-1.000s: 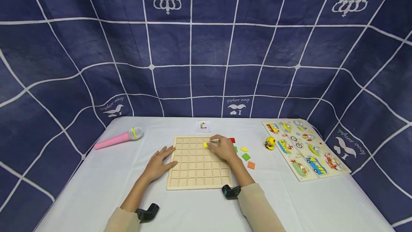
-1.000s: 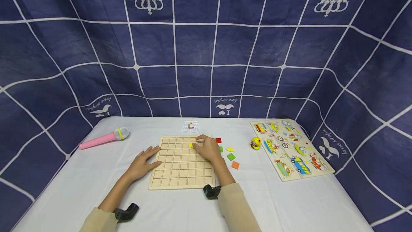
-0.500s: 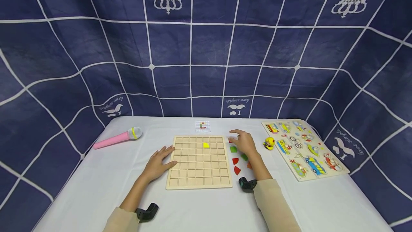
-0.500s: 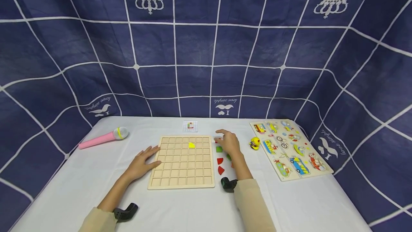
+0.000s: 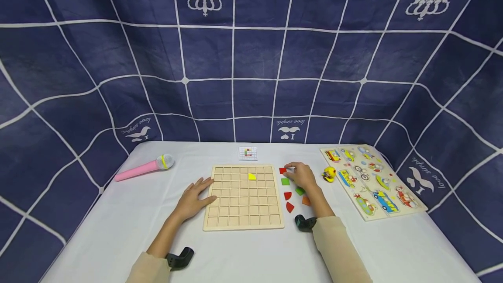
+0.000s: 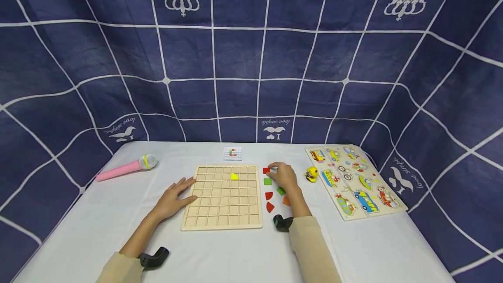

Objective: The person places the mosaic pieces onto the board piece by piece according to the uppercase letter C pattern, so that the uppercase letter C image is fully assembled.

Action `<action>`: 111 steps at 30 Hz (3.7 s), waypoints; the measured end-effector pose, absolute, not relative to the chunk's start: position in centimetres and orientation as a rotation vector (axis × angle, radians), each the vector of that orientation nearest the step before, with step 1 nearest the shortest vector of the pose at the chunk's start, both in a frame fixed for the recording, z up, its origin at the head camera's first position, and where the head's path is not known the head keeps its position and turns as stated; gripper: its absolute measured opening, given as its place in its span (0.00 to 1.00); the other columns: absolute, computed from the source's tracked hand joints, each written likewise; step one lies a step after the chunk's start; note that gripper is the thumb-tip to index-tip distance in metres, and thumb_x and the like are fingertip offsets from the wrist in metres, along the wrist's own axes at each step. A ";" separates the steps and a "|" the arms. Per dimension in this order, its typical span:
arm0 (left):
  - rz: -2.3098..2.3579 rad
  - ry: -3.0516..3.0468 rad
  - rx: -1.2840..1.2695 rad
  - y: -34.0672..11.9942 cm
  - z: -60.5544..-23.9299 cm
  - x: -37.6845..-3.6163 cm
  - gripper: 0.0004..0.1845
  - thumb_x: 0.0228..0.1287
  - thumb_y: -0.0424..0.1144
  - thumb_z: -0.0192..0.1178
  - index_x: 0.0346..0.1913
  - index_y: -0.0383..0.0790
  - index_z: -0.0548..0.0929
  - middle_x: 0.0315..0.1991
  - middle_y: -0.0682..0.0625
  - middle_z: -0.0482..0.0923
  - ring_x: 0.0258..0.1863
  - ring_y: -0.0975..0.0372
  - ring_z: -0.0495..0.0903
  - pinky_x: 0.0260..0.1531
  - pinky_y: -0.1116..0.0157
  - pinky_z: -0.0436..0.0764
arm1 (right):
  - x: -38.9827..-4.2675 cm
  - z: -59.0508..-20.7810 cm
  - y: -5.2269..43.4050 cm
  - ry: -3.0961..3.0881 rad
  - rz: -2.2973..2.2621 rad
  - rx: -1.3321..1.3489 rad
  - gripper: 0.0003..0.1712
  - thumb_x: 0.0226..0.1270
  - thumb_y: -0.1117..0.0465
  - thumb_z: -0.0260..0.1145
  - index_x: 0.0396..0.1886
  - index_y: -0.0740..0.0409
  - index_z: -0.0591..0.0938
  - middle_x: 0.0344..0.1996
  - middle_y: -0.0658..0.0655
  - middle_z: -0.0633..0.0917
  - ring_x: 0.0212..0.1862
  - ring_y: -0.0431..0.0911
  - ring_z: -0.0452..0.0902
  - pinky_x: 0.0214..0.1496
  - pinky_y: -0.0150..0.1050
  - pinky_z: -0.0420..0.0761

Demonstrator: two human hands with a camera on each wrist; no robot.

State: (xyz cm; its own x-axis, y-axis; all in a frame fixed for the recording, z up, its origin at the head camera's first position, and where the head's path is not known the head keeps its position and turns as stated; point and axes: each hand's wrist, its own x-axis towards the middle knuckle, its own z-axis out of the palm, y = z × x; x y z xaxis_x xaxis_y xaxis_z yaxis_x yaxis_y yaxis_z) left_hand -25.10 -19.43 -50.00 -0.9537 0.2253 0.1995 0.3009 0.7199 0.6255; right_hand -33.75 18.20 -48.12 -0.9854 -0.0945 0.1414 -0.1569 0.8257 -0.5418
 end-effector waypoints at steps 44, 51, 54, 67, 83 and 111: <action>-1.037 -2.818 -0.421 -19.6 -50.1 -25.0 0.35 0.56 0.50 0.63 0.64 0.38 0.69 0.65 0.43 0.63 0.68 0.46 0.53 0.66 0.47 0.45 | -31.4 -48.8 5.9 -2.722 0.991 0.423 0.17 0.53 0.50 0.71 0.41 0.50 0.85 0.11 0.46 0.69 0.16 0.38 0.60 0.15 0.32 0.64; -1.053 -2.807 -0.429 -19.7 -50.0 -24.9 0.35 0.56 0.50 0.63 0.64 0.38 0.68 0.65 0.43 0.63 0.68 0.46 0.53 0.66 0.47 0.45 | -31.4 -48.9 5.7 -2.734 0.921 0.406 0.17 0.51 0.48 0.72 0.40 0.47 0.86 0.25 0.49 0.83 0.24 0.40 0.70 0.22 0.34 0.72; -1.060 -2.800 -0.433 -19.6 -50.0 -24.9 0.35 0.56 0.50 0.63 0.64 0.38 0.68 0.65 0.43 0.63 0.68 0.46 0.53 0.66 0.47 0.45 | -31.4 -48.9 5.7 -2.740 0.900 0.400 0.17 0.51 0.48 0.72 0.40 0.47 0.86 0.31 0.52 0.85 0.27 0.41 0.74 0.23 0.35 0.74; -1.072 -2.817 -0.428 -19.4 -50.4 -24.9 0.35 0.56 0.50 0.63 0.65 0.38 0.68 0.66 0.43 0.63 0.68 0.46 0.52 0.66 0.48 0.44 | -30.8 -48.7 6.8 -2.727 1.018 0.425 0.24 0.50 0.49 0.73 0.48 0.51 0.83 0.31 0.54 0.85 0.29 0.45 0.76 0.28 0.39 0.77; -1.046 -2.816 -0.426 -19.5 -50.3 -24.8 0.35 0.57 0.50 0.63 0.65 0.38 0.68 0.66 0.43 0.63 0.68 0.46 0.53 0.66 0.47 0.45 | -29.3 -44.6 14.0 -2.675 1.037 0.341 0.17 0.53 0.52 0.72 0.44 0.50 0.84 0.08 0.47 0.59 0.13 0.38 0.49 0.13 0.30 0.52; -1.034 -2.816 -0.430 -19.6 -50.3 -24.9 0.35 0.57 0.50 0.63 0.65 0.38 0.68 0.66 0.43 0.63 0.68 0.46 0.53 0.66 0.47 0.45 | -30.5 -48.3 21.1 -2.861 0.938 0.089 0.11 0.54 0.55 0.71 0.37 0.52 0.86 0.21 0.52 0.76 0.25 0.45 0.66 0.24 0.36 0.64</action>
State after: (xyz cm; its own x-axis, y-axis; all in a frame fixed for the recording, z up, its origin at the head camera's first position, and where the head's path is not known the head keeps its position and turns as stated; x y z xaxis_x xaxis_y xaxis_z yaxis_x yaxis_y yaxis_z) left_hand -24.93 -19.55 -50.29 -0.9537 0.2248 0.1996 0.3006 0.7279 0.6162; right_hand -30.53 21.08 -48.32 -0.9899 -0.0157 0.1410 -0.0961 0.8050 -0.5854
